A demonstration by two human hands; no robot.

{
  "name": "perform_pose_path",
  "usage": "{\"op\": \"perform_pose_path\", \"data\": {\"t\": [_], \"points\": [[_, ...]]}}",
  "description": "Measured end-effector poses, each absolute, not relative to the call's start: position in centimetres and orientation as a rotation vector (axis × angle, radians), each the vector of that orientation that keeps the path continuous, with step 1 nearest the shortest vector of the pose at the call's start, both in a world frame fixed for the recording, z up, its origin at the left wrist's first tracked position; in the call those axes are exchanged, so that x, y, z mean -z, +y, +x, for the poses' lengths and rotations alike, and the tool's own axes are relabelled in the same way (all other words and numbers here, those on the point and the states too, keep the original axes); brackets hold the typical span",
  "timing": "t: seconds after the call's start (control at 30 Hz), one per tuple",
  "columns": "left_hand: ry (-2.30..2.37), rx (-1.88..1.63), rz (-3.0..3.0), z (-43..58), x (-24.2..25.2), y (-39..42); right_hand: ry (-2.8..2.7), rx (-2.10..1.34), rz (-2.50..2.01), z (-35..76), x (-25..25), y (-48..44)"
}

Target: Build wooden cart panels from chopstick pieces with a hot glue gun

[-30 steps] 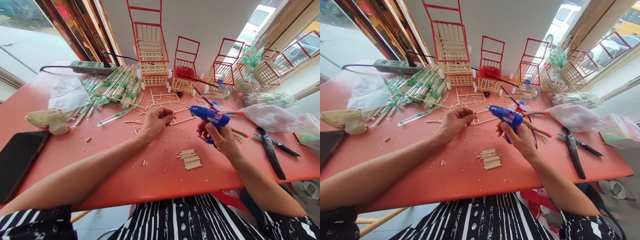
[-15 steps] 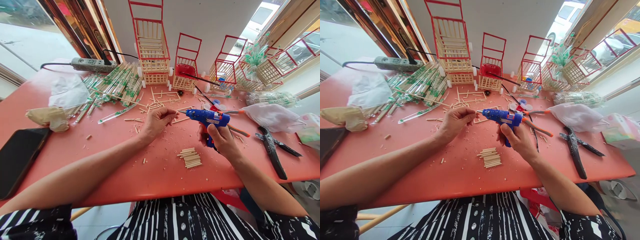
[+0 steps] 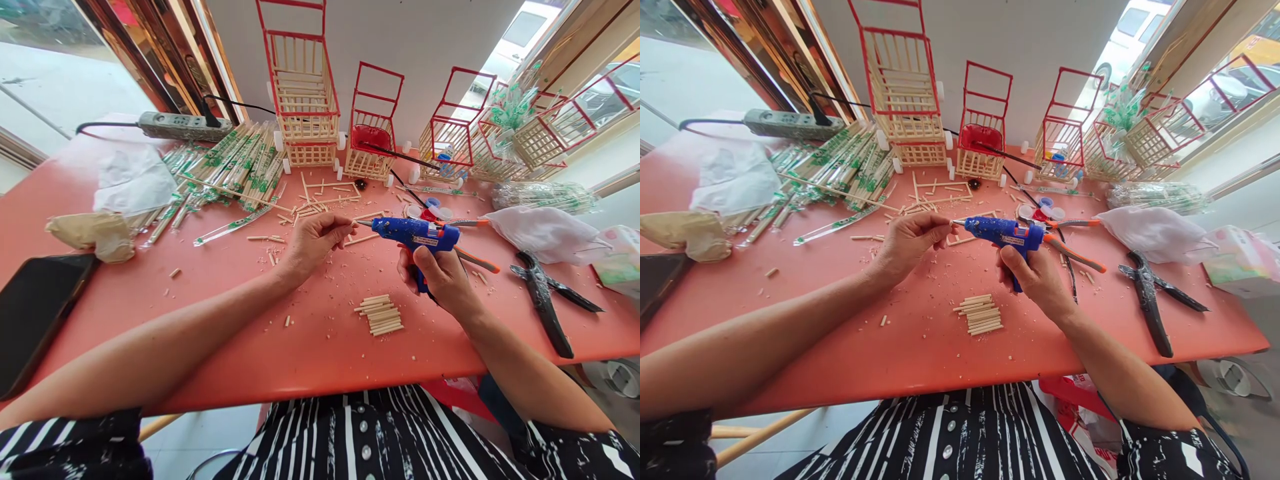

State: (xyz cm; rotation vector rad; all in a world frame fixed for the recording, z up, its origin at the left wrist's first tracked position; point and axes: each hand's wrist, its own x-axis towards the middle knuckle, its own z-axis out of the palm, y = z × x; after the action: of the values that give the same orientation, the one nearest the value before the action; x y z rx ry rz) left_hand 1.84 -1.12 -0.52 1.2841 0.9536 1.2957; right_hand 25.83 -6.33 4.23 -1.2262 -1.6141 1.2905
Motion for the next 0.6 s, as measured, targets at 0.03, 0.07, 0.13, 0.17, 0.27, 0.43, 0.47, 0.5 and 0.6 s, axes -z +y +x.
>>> {"op": "perform_pose_path", "data": {"t": [0.03,0.07,0.13,0.17,0.27,0.43,0.47,0.5,0.6], "points": [[0.952,-1.292,1.288,1.84,0.48,-1.15,-1.615,-1.289,-1.224,25.82,-4.23,-6.33],[0.950,-1.288,1.292,1.84,0.45,-1.19,-1.616,-1.286,-1.224,25.81,-4.23,-6.32],[0.944,-1.282,1.295,1.83,0.40,-1.25,-1.623,-1.282,-1.228,25.83,-4.21,-6.28],[0.942,-1.280,1.294,1.83,0.38,-1.27,-1.626,-1.280,-1.234,25.85,-4.19,-6.25],[0.937,-1.281,1.295,1.82,0.37,-1.30,-1.628,-1.271,-1.253,25.92,-4.04,-6.17],[0.949,-1.301,1.295,1.86,0.42,-1.27,-1.637,-1.261,-1.275,26.02,-3.76,-6.07],[0.954,-1.302,1.296,1.87,0.42,-1.28,-1.640,-1.260,-1.279,26.03,-3.74,-6.06],[0.956,-1.302,1.295,1.88,0.41,-1.29,-1.642,-1.260,-1.280,26.03,-3.73,-6.04],[0.957,-1.299,1.291,1.88,0.36,-1.33,-1.640,-1.263,-1.279,25.97,-3.82,-6.01]]}}
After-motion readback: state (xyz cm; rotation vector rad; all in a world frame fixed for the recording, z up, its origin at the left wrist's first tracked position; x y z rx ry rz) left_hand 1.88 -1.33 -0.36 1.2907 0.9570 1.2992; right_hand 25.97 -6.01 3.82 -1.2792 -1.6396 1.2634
